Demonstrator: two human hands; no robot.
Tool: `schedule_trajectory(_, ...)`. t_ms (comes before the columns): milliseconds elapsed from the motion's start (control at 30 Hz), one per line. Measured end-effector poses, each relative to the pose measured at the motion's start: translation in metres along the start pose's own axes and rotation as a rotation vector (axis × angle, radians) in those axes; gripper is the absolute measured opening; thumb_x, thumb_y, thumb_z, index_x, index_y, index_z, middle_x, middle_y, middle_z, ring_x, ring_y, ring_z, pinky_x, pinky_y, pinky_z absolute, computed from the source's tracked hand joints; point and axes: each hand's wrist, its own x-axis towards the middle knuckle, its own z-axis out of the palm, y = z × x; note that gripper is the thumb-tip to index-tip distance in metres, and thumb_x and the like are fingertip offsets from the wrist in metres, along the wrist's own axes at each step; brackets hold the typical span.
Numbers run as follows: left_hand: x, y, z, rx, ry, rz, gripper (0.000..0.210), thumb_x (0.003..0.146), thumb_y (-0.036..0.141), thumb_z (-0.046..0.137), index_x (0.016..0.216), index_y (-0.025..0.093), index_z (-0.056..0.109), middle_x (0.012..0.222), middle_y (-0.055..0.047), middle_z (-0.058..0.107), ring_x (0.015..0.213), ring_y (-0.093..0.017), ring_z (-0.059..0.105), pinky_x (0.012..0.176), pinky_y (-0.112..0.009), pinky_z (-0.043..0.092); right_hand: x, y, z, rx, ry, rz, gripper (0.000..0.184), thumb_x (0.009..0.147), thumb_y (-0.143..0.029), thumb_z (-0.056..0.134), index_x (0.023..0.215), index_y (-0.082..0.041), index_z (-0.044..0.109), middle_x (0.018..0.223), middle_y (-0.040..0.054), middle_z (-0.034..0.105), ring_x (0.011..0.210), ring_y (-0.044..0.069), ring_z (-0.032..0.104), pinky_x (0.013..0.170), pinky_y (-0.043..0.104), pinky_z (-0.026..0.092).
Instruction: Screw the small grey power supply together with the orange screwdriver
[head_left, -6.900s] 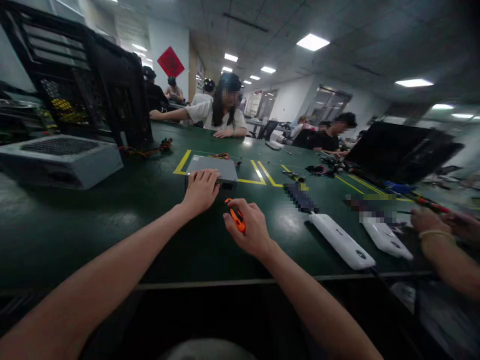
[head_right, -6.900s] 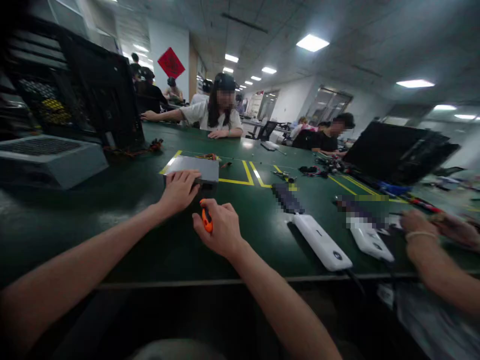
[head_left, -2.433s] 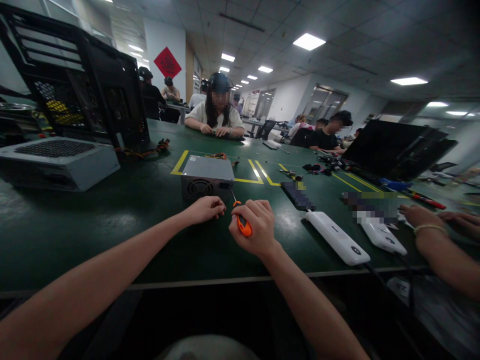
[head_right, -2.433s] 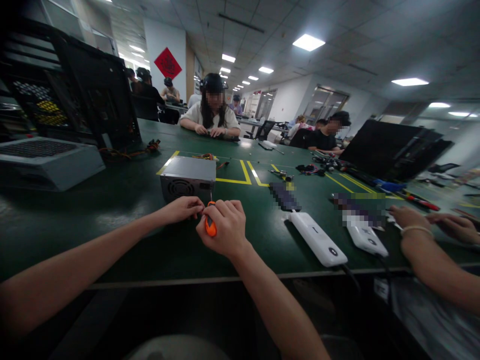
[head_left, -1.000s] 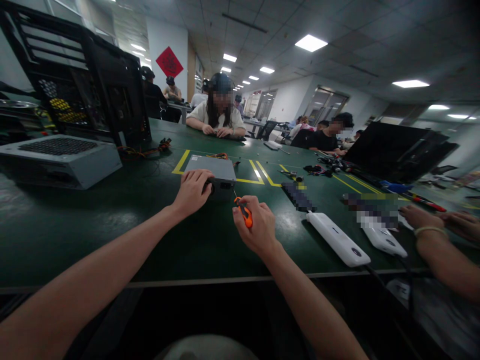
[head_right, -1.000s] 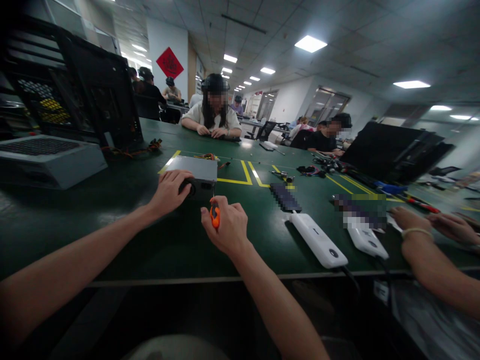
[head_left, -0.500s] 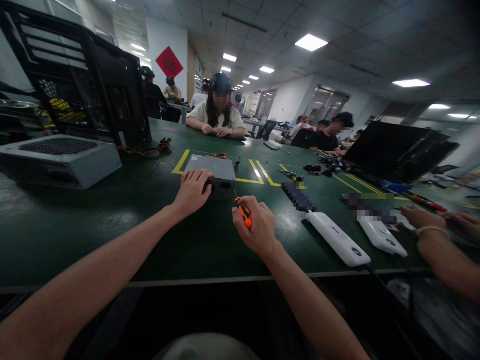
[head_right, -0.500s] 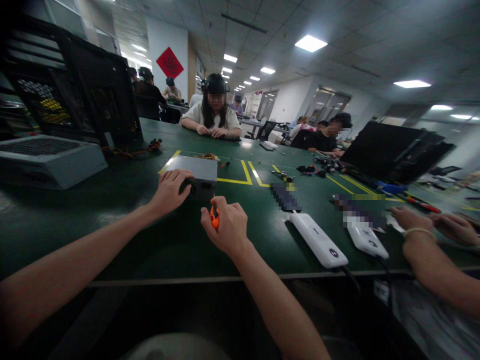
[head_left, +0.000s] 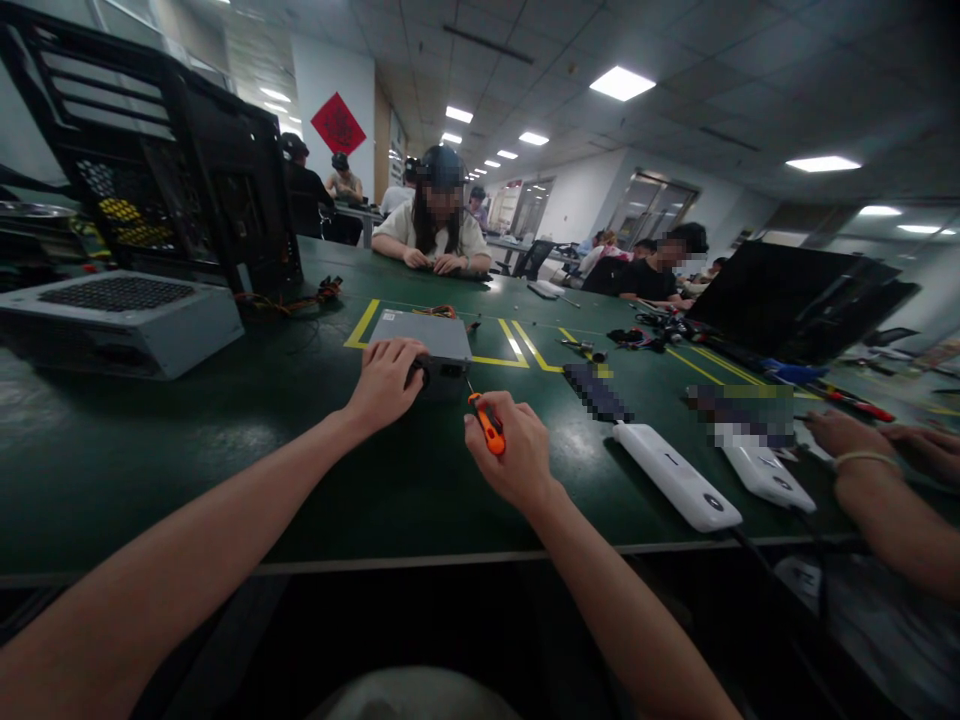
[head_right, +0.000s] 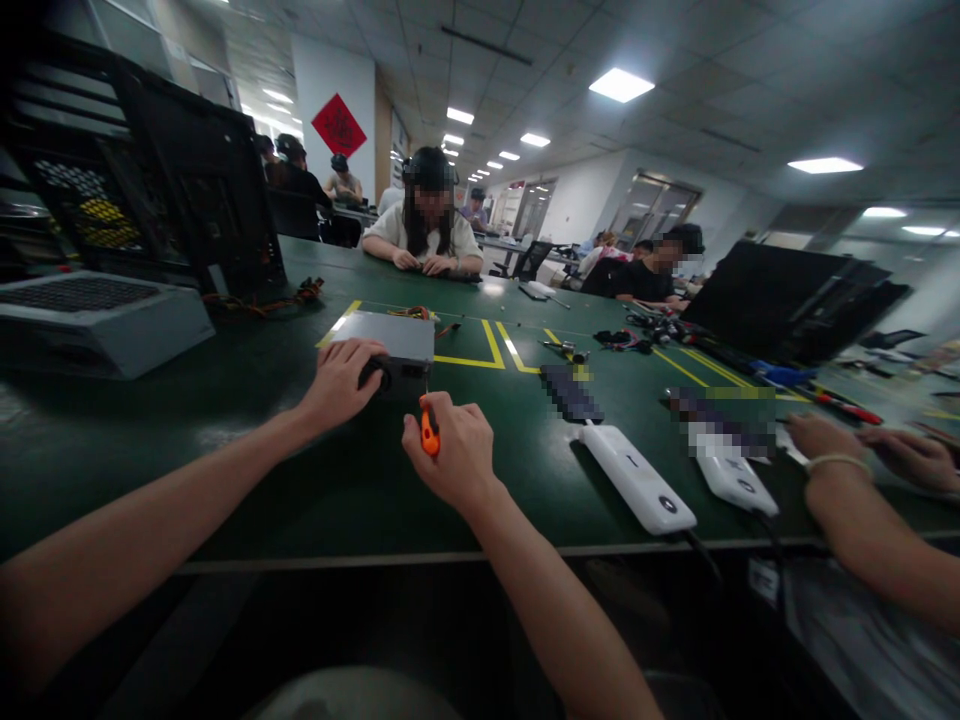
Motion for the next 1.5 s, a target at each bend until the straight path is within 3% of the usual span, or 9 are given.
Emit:
schedule_trajectory(100, -0.0004, -0.0001, 0.0006, 0.007, -0.005, -0.006, 0.026, 0.081, 0.020, 0.045, 0.106, 0.020, 0.052, 0.113, -0.006, 0.056, 0.105, -0.024, 0.046, 0.094, -0.039, 0.029, -0.0001, 0.0005, -0.0007, -0.054, 0.000, -0.111, 0.012, 0.080, -0.028, 0.048, 0.083, -0.019, 0.056, 0.072, 0.0009, 0.054, 0.068, 0.015, 0.051, 0.071, 0.029, 0.035)
schedule_trajectory(200, -0.0004, -0.0001, 0.0010, 0.007, -0.010, -0.010, 0.027, 0.081, 0.020, 0.044, 0.107, 0.020, 0.052, 0.115, -0.007, 0.056, 0.106, -0.024, 0.046, 0.095, -0.040, 0.028, 0.0011, -0.0004, -0.0025, -0.102, 0.016, -0.114, 0.018, 0.082, -0.031, 0.047, 0.074, -0.020, 0.059, 0.071, 0.0018, 0.050, 0.069, 0.015, 0.048, 0.069, 0.030, 0.033)
schedule_trajectory(433, -0.0004, -0.0006, 0.0017, 0.024, -0.006, 0.000, 0.027, 0.081, 0.021, 0.045, 0.107, 0.020, 0.052, 0.114, -0.007, 0.055, 0.105, -0.024, 0.046, 0.094, -0.039, 0.029, 0.0014, -0.0026, -0.0026, 0.022, 0.024, 0.050, 0.019, 0.087, -0.036, 0.042, 0.093, -0.019, 0.050, 0.062, -0.0023, 0.055, 0.054, 0.013, 0.049, 0.065, 0.027, 0.036)
schedule_trajectory(700, -0.0009, -0.0011, 0.0015, 0.027, -0.006, 0.000, 0.027, 0.080, 0.021, 0.046, 0.107, 0.020, 0.052, 0.114, -0.007, 0.055, 0.106, -0.024, 0.046, 0.094, -0.039, 0.029, 0.0007, -0.0004, -0.0028, -0.099, 0.026, -0.073, 0.022, 0.084, -0.039, 0.048, 0.079, -0.020, 0.058, 0.074, 0.0029, 0.055, 0.071, 0.016, 0.051, 0.070, 0.029, 0.035)
schedule_trajectory(900, -0.0004, -0.0008, 0.0020, 0.030, -0.008, -0.002, 0.027, 0.080, 0.020, 0.046, 0.106, 0.020, 0.052, 0.114, -0.007, 0.055, 0.106, -0.024, 0.046, 0.094, -0.040, 0.029, 0.0010, -0.0007, -0.0020, 0.009, 0.055, 0.021, 0.022, 0.088, -0.037, 0.042, 0.092, -0.018, 0.053, 0.062, -0.0020, 0.056, 0.055, 0.013, 0.050, 0.068, 0.028, 0.035)
schedule_trajectory(1100, 0.0001, -0.0006, 0.0025, 0.053, -0.004, 0.007, 0.027, 0.079, 0.020, 0.047, 0.106, 0.020, 0.051, 0.113, -0.007, 0.055, 0.105, -0.024, 0.046, 0.093, -0.039, 0.029, 0.0005, -0.0010, -0.0023, -0.055, 0.028, -0.114, 0.017, 0.083, -0.034, 0.048, 0.082, -0.020, 0.059, 0.072, 0.0016, 0.054, 0.069, 0.015, 0.051, 0.073, 0.030, 0.034)
schedule_trajectory(1200, 0.0000, -0.0004, 0.0021, 0.057, -0.003, 0.010, 0.027, 0.080, 0.020, 0.047, 0.106, 0.020, 0.051, 0.114, -0.007, 0.055, 0.105, -0.024, 0.046, 0.094, -0.039, 0.029, 0.0009, -0.0010, -0.0029, -0.087, 0.031, -0.083, 0.025, 0.086, -0.038, 0.045, 0.078, -0.020, 0.060, 0.072, 0.0027, 0.053, 0.070, 0.015, 0.049, 0.070, 0.029, 0.033)
schedule_trajectory(1367, -0.0002, -0.0010, 0.0023, 0.052, 0.008, 0.016, 0.026, 0.079, 0.020, 0.048, 0.105, 0.021, 0.051, 0.113, -0.006, 0.055, 0.104, -0.024, 0.046, 0.093, -0.039, 0.030, 0.0009, -0.0016, -0.0030, 0.013, 0.011, 0.031, 0.026, 0.089, -0.038, 0.041, 0.096, -0.017, 0.053, 0.060, -0.0026, 0.053, 0.054, 0.012, 0.048, 0.063, 0.026, 0.034)
schedule_trajectory(1500, -0.0001, -0.0013, 0.0027, 0.065, 0.011, 0.016, 0.026, 0.080, 0.021, 0.047, 0.105, 0.020, 0.051, 0.113, -0.006, 0.056, 0.104, -0.024, 0.047, 0.093, -0.039, 0.030, 0.0006, -0.0016, -0.0028, -0.001, 0.024, -0.069, 0.017, 0.085, -0.034, 0.046, 0.084, -0.019, 0.055, 0.070, 0.0009, 0.057, 0.065, 0.014, 0.052, 0.068, 0.027, 0.035)
